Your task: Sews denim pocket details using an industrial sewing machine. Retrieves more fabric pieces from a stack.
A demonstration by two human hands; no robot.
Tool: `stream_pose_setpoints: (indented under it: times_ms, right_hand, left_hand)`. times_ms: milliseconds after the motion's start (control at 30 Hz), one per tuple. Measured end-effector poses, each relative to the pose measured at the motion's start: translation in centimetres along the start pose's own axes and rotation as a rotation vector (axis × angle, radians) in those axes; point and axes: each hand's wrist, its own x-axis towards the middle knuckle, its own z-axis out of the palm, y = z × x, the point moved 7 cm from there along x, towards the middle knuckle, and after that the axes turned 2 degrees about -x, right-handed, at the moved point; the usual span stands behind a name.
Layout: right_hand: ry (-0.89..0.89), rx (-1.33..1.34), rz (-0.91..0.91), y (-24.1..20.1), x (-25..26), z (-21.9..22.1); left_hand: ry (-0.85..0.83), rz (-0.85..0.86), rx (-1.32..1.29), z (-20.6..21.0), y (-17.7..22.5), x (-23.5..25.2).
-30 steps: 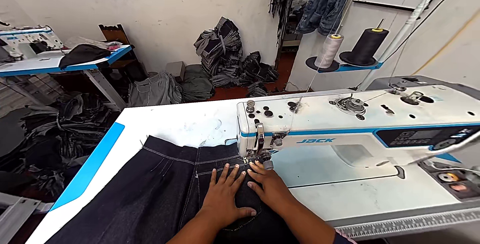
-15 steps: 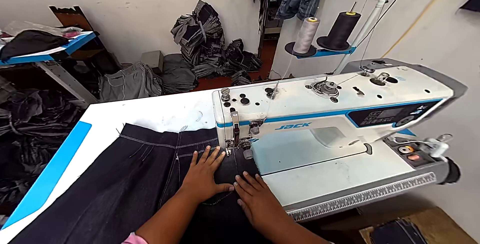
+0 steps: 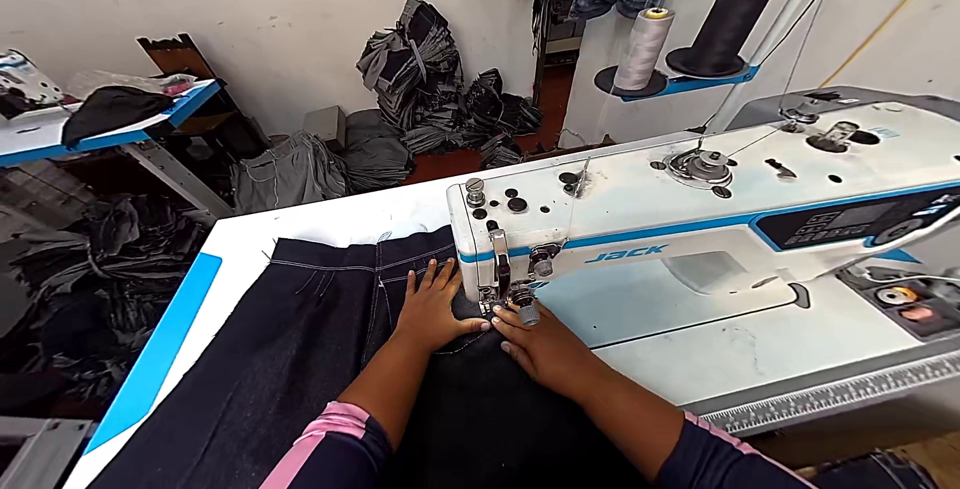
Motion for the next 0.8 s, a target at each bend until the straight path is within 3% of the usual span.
stream_pose_setpoints:
  times_ms: [167, 300, 367, 467, 567, 633, 800]
  right_hand:
    - [0.025, 0.003, 0.004, 0.4, 1.0, -0.6]
    - [-0.080, -0.046, 0.075, -2.0, -1.2, 0.0]
    - [-0.039, 0.023, -0.092, -6.8, -3.7, 1.6]
    - [0.037, 0.032, -0.421, -11.1, -6.4, 5.0]
    - [0.405, -0.083, -0.600, -10.2, -7.8, 4.4]
    - [0.364, -0.067, -0.568, -7.1, -8.6, 2.3]
    - [0.216, -0.125, -0.102, 5.0, -9.4, -5.5]
  left_hand:
    - [-0.018, 0.026, 0.022, -0.4, -0.2, 0.9]
    - [-0.160, 0.365, 0.154, -0.3, -0.2, 0.4]
    - [-0.184, 0.521, 0.209, -0.6, -1.0, 0.6]
    - [-0.158, 0.564, 0.195, -0.3, -1.5, 1.1]
    - [-0.125, 0.476, 0.166, 0.0, -1.5, 0.6]
    - [-0.107, 0.320, 0.124, 0.4, -0.8, -1.4]
    - [0.004, -0.157, -0.052, 2.5, 3.5, -7.5]
